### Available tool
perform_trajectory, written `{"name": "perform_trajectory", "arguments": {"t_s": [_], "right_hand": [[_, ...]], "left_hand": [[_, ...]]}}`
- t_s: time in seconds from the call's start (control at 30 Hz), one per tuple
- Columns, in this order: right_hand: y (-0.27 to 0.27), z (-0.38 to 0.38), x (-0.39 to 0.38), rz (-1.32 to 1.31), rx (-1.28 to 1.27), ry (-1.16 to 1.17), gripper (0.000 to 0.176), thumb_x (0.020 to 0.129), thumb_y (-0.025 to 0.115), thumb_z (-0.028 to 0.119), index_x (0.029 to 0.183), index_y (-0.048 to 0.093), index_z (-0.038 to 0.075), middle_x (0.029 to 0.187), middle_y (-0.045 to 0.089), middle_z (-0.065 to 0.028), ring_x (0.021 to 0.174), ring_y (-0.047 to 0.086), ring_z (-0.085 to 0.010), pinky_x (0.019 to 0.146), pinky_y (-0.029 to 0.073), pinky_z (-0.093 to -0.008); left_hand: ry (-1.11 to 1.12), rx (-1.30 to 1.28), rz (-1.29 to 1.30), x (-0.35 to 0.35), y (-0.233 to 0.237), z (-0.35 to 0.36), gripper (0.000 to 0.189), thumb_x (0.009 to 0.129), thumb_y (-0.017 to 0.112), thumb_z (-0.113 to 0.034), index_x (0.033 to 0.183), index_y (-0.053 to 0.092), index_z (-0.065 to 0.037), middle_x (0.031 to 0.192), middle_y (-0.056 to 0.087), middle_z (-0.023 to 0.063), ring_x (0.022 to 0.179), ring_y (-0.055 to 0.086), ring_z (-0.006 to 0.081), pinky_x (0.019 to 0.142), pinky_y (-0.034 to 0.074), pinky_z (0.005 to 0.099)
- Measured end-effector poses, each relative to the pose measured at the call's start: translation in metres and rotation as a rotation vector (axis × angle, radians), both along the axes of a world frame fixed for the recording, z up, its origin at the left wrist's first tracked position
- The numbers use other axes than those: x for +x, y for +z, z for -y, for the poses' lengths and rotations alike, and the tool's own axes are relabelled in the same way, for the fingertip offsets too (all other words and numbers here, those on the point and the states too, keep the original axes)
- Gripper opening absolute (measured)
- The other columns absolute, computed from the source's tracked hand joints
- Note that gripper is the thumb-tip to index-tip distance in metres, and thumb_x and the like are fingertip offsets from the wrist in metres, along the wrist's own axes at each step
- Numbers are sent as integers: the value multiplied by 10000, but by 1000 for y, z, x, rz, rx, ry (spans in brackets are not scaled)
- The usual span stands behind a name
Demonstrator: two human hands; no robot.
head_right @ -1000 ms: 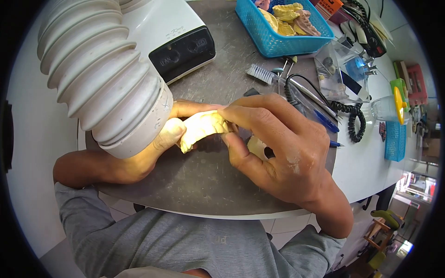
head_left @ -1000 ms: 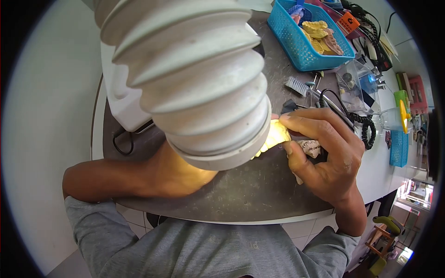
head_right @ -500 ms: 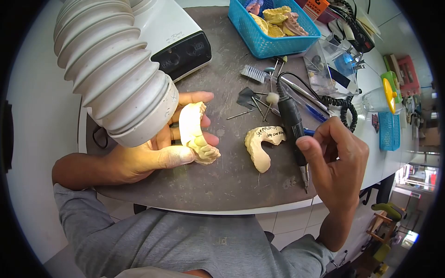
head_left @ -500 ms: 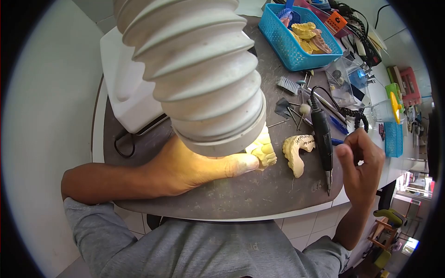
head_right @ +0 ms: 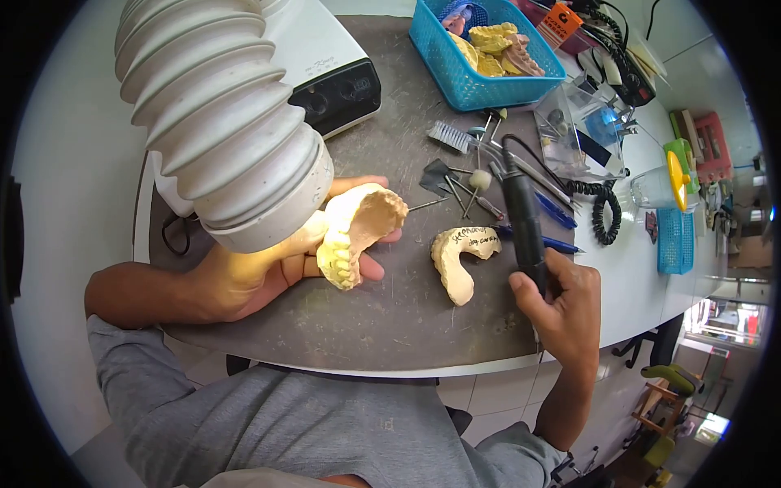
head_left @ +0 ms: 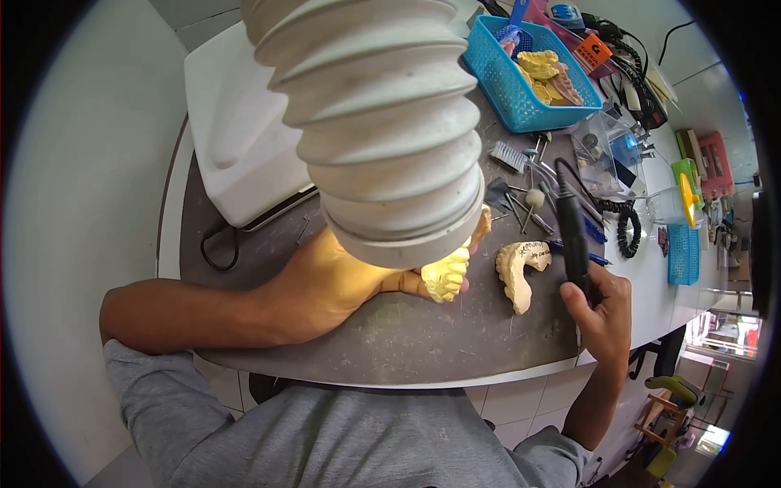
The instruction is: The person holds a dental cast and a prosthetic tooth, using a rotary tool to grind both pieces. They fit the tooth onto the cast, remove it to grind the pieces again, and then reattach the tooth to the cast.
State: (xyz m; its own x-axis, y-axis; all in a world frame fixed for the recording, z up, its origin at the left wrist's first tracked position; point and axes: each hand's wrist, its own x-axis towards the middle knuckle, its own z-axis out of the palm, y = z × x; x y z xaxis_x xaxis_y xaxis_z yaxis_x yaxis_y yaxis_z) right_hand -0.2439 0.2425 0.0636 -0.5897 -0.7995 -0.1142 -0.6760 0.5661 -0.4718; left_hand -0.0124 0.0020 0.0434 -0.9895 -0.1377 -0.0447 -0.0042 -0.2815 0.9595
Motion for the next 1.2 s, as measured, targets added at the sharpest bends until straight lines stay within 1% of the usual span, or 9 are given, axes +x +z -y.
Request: {"name": "perform_trajectory", "arguments": {"t_s": [0.07, 0.13, 0.2, 0.23, 0.33, 0.37, 0.53, 0.6, 1.2], "right_hand": [[-5, -7, -1, 245, -329, -94, 428, 858, 747, 369, 705, 575, 8, 599, 498, 25, 554, 399, -75, 518, 300, -252], [-7, -12, 0, 418, -621, -189, 439, 907, 711, 421, 870, 622, -7, 696, 531, 20, 584, 426, -60, 525, 301, -233], [-16, -8, 3, 899, -1087, -93, 460, 954, 659, 420, 1040, 555, -20, 769, 490, 11, 585, 368, -60, 514, 291, -232], [-16, -1, -1, 1054, -1068, 155, 332, 1000, 610, 370, 1013, 463, 73, 782, 375, 17, 565, 308, -61, 533, 286, -209], [-6, 24, 16, 966, -1156, 176, 339, 1015, 592, 376, 1054, 480, 59, 793, 417, 2, 559, 311, -72, 524, 291, -208], [-6, 28, 24, 977, -1212, 33, 339, 1013, 599, 355, 1114, 486, 52, 824, 505, -36, 625, 460, -95, 581, 393, -206], [12, 65, 42, 611, -746, 200, 391, 915, 744, 236, 1151, 524, 15, 1056, 682, -167, 955, 704, -216, 769, 586, -302], [8, 78, 53, 561, -743, 250, 434, 794, 828, 59, 1121, 548, 5, 1011, 683, -133, 899, 693, -167, 761, 573, -279], [0, 83, 60, 388, -685, 348, 399, 807, 829, 76, 1108, 579, 2, 1028, 639, -117, 834, 658, -129, 709, 550, -242]], "left_hand": [[119, 555, 81, 2, 3, -4, 397, 1004, 605, -132, 1344, 495, 41, 1242, 619, 147, 1075, 655, 232, 933, 544, 352], [86, 527, 69, 4, -4, -1, 404, 1014, 582, -132, 1358, 470, 48, 1235, 611, 167, 1076, 657, 249, 922, 553, 353], [45, 498, 62, 4, -7, -1, 411, 1025, 560, -133, 1371, 444, 55, 1229, 602, 187, 1077, 659, 266, 911, 561, 355], [33, 481, 69, 4, -7, -1, 393, 1032, 543, -139, 1362, 454, 56, 1213, 606, 189, 1066, 660, 260, 905, 559, 350], [18, 476, 67, 4, -9, -2, 373, 1047, 510, -157, 1350, 467, 57, 1169, 623, 192, 1035, 661, 242, 893, 554, 338], [19, 487, 55, 4, -9, -2, 370, 1053, 495, -169, 1346, 471, 56, 1141, 635, 192, 1015, 661, 230, 886, 550, 331], [29, 412, 96, 5, -6, -4, 342, 1058, 476, -179, 1305, 509, 55, 1041, 666, 174, 969, 657, 202, 856, 538, 310], [35, 408, 92, 6, -4, -5, 328, 1055, 479, -175, 1283, 526, 55, 1018, 672, 168, 956, 656, 194, 845, 536, 306], [76, 358, 119, 8, -2, -7, 286, 1046, 451, -179, 1169, 592, 38, 959, 688, 127, 867, 638, 149, 765, 517, 274]]}}
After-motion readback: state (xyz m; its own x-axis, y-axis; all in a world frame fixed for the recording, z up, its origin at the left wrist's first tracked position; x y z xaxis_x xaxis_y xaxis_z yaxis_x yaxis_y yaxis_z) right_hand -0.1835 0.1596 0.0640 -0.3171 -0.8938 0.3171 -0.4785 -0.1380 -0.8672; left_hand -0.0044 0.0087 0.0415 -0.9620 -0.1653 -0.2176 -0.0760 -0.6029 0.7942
